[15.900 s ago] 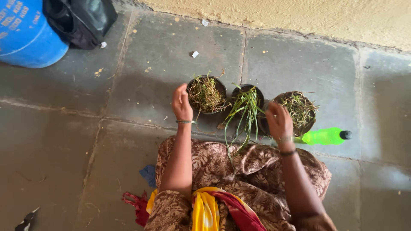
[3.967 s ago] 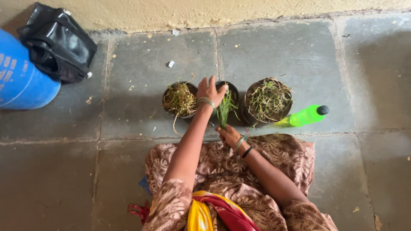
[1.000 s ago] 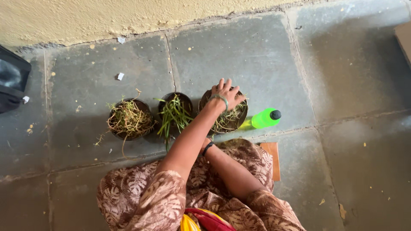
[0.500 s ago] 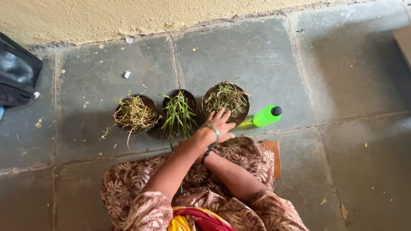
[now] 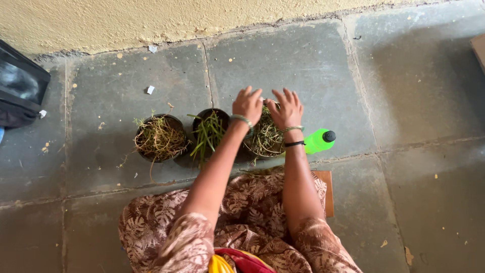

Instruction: The person sits on the floor and sorts green leafy vegetables by hand, separating them into three small bowls. They repeatedly pick up bunches, pull apart stems, and place the sorted greens into the bowls.

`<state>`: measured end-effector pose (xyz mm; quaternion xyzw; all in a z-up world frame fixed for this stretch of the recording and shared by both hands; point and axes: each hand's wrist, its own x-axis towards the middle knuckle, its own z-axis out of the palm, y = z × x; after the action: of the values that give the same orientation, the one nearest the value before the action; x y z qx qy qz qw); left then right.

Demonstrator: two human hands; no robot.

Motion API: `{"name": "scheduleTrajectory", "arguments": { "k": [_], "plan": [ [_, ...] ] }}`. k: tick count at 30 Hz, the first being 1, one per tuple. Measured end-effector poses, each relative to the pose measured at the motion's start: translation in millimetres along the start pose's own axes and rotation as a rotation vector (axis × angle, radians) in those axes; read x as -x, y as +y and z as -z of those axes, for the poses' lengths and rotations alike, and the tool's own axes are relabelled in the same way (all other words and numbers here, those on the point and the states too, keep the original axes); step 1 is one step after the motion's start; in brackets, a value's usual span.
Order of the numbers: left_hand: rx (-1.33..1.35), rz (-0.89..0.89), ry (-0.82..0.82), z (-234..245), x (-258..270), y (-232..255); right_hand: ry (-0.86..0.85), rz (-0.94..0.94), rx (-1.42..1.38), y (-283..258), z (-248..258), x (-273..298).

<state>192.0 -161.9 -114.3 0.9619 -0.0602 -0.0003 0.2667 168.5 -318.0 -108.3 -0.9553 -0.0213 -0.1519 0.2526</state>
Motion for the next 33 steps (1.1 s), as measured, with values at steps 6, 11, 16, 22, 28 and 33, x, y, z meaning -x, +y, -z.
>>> {"name": "scheduleTrajectory", "arguments": {
  "k": [6,11,16,22,28,33],
  "plan": [
    [-0.066,0.085,-0.191,-31.4,18.1,1.2,-0.408,-0.274,0.048,9.1,-1.1,16.0],
    [0.205,0.212,-0.194,-33.1,65.5,-3.8,-0.626,-0.196,0.158,-6.8,26.7,41.3],
    [0.092,0.091,-0.268,-6.3,122.2,21.2,-0.653,-0.154,0.19,-17.0,39.7,74.7],
    [-0.203,-0.031,-0.568,52.7,180.5,56.9,-0.774,-0.018,0.096,-8.9,48.2,105.9],
    [-0.155,-0.11,-0.308,78.0,177.7,47.4,-0.461,-0.311,-0.262,9.6,60.3,89.0],
    [0.051,-0.237,0.24,60.9,89.7,8.4,0.243,-0.342,-0.846,42.1,40.5,58.8]
  ]
}}
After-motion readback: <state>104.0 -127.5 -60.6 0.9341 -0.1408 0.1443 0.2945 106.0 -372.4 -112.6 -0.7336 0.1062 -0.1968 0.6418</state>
